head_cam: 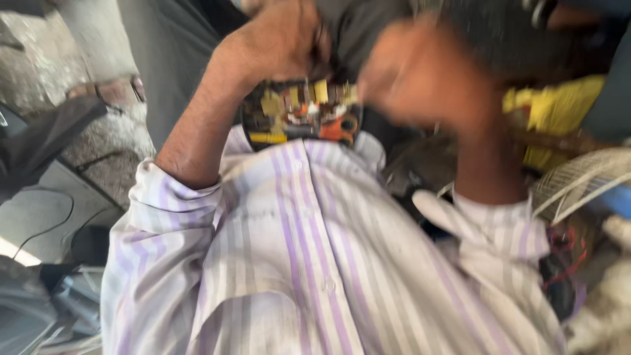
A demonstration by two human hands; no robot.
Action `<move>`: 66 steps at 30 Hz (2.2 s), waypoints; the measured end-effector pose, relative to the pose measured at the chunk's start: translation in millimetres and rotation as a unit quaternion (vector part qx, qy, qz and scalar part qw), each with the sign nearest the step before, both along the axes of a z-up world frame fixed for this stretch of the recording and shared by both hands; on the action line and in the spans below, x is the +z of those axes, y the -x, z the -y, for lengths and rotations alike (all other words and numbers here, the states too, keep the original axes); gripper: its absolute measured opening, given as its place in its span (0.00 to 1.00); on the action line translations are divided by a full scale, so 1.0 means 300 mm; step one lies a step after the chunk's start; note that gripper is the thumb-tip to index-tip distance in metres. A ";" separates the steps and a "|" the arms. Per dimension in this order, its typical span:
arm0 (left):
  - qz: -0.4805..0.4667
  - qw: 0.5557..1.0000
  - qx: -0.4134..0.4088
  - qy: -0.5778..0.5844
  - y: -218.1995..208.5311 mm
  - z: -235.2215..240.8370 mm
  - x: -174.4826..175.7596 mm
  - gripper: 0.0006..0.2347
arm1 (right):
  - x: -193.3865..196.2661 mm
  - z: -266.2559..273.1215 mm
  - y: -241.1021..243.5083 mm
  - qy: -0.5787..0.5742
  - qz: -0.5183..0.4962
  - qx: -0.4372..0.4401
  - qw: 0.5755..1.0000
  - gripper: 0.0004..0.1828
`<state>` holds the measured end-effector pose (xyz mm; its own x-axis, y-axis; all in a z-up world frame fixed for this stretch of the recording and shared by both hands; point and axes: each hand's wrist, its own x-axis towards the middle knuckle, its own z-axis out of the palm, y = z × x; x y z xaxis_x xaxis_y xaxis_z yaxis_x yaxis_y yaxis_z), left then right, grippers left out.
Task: The person sits on the ground and works on a circular electrical component, likely a fan motor stator, by hand. They manipulate small wires and insert small rectangular pieces of cardboard into the slots of the component. Later, they use orange-handled scissors to cut a piece of cardboard from a larger sheet.
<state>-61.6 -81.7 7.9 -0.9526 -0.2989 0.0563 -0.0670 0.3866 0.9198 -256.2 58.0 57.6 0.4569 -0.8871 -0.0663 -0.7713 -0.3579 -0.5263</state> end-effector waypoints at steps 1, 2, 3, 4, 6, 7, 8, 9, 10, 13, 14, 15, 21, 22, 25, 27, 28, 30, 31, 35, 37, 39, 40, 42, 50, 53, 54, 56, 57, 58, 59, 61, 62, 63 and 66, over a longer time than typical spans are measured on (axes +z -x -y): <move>0.011 0.996 -0.082 -0.013 -0.022 0.010 -0.004 0.05 | 0.040 -0.022 -0.068 -0.032 -0.005 0.054 0.998 0.03; -0.053 0.998 0.009 -0.018 -0.051 0.003 -0.025 0.03 | 0.069 -0.026 -0.115 -0.064 -0.010 0.109 0.992 0.02; -0.114 0.990 0.078 -0.033 -0.092 -0.046 -0.057 0.02 | 0.094 -0.047 -0.122 -0.051 0.026 0.114 0.992 0.02; -0.174 0.973 0.146 -0.048 -0.142 -0.109 -0.093 0.03 | 0.098 -0.063 -0.116 -0.037 0.062 0.118 0.990 0.03; -0.151 0.983 0.064 0.087 -0.250 -0.288 -0.152 0.06 | 0.047 -0.067 -0.083 0.017 0.061 0.112 0.992 0.05; -0.134 0.970 0.092 0.180 -0.281 -0.334 -0.162 0.06 | -0.008 -0.029 -0.038 0.066 0.012 0.089 0.994 0.08; -0.116 0.948 0.118 0.271 -0.309 -0.369 -0.143 0.07 | -0.089 0.008 -0.028 0.027 0.065 0.020 0.997 0.05; -0.110 0.911 0.148 0.369 -0.288 -0.372 -0.123 0.08 | -0.147 0.027 -0.009 -0.001 0.106 -0.044 0.993 0.04; -0.156 0.945 0.197 0.207 -0.246 -0.349 -0.093 0.07 | -0.180 0.026 0.021 -0.009 0.114 -0.068 0.991 0.04; -0.203 0.942 0.261 -0.054 -0.125 -0.223 0.012 0.06 | -0.220 0.038 0.039 -0.027 0.092 -0.071 0.993 0.06; -0.162 0.956 0.243 0.016 -0.087 -0.178 0.016 0.07 | -0.197 -0.003 0.010 -0.033 0.060 -0.037 0.997 0.05; -0.054 0.987 0.150 0.036 -0.058 -0.136 0.032 0.04 | -0.140 -0.030 -0.002 -0.019 0.024 -0.009 0.999 0.04; -0.196 0.977 0.085 -0.025 -0.133 -0.122 -0.047 0.03 | 0.131 -0.062 -0.145 -0.036 0.049 0.130 0.990 0.05; -0.206 0.974 0.093 0.016 -0.185 -0.219 -0.072 0.04 | 0.137 -0.080 -0.141 -0.027 0.106 0.117 0.987 0.05; -0.156 0.960 0.135 0.188 -0.290 -0.385 -0.086 0.05 | -0.006 0.008 -0.076 0.046 0.070 0.040 0.996 0.07; -0.095 0.939 0.190 0.271 -0.268 -0.364 -0.054 0.05 | -0.119 0.048 -0.035 0.022 0.096 -0.034 0.995 0.08; -0.184 0.951 0.231 0.089 -0.230 -0.326 -0.035 0.05 | -0.155 0.057 -0.006 -0.007 0.083 -0.080 0.993 0.09; -0.231 0.934 0.274 -0.005 -0.136 -0.221 -0.002 0.05 | -0.187 0.080 0.063 -0.049 -0.006 -0.164 0.985 0.11; -0.173 0.939 0.290 0.069 -0.125 -0.202 0.004 0.06 | -0.176 0.030 0.063 -0.085 -0.076 -0.199 0.973 0.12; 0.060 0.997 0.010 0.053 -0.042 -0.040 -0.003 0.02 | -0.019 -0.039 -0.053 -0.029 -0.026 0.032 0.999 0.05; -0.134 0.991 0.004 -0.025 -0.094 -0.057 -0.043 0.02 | 0.067 -0.071 -0.126 -0.016 0.051 0.131 0.990 0.04; -0.184 0.963 0.194 -0.034 -0.185 -0.195 -0.096 0.05 | 0.108 -0.112 -0.142 -0.046 0.127 0.142 0.981 0.03; -0.177 0.972 0.149 0.034 -0.227 -0.287 -0.106 0.05 | 0.090 -0.107 -0.129 0.000 0.128 0.122 0.984 0.02; -0.146 0.962 0.133 0.188 -0.305 -0.411 -0.091 0.06 | -0.005 -0.052 -0.091 0.034 0.101 0.058 0.993 0.03; -0.090 0.981 0.170 -0.006 -0.100 -0.183 -0.018 0.08 | -0.092 -0.041 -0.015 0.019 -0.118 -0.155 0.981 0.11; -0.044 0.995 0.004 0.090 -0.061 0.062 0.012 0.07 | 0.050 0.052 -0.093 0.022 -0.025 0.045 0.998 0.03; -0.113 0.988 0.028 0.104 -0.080 0.050 0.012 0.06 | 0.068 0.037 -0.144 -0.042 -0.009 0.102 0.994 0.04; -0.199 0.973 0.093 0.070 -0.130 -0.036 -0.022 0.04 | 0.090 -0.009 -0.181 -0.085 0.045 0.119 0.988 0.07; -0.189 0.971 0.109 0.095 -0.183 -0.127 -0.042 0.05 | 0.091 -0.025 -0.170 -0.058 0.085 0.111 0.989 0.09; -0.179 0.968 0.125 0.120 -0.238 -0.210 -0.058 0.07 | 0.075 -0.040 -0.161 -0.031 0.124 0.101 0.987 0.11; -0.162 0.960 0.086 0.209 -0.276 -0.283 -0.069 0.10 | 0.040 -0.025 -0.136 0.038 0.092 0.086 0.991 0.09; -0.115 0.949 0.147 0.255 -0.322 -0.345 -0.071 0.11 | -0.069 0.041 -0.096 0.074 0.091 0.028 0.993 0.06; -0.097 0.938 0.179 0.282 -0.330 -0.346 -0.052 0.11 | -0.113 0.071 -0.090 0.042 0.125 -0.014 0.991 0.05; -0.141 0.953 0.200 0.180 -0.308 -0.329 -0.034 0.08 | -0.140 0.094 -0.072 0.053 0.108 -0.045 0.992 0.07; -0.226 0.940 0.257 -0.008 -0.181 -0.205 0.020 0.05 | -0.149 0.146 -0.014 0.061 0.026 -0.133 0.989 0.09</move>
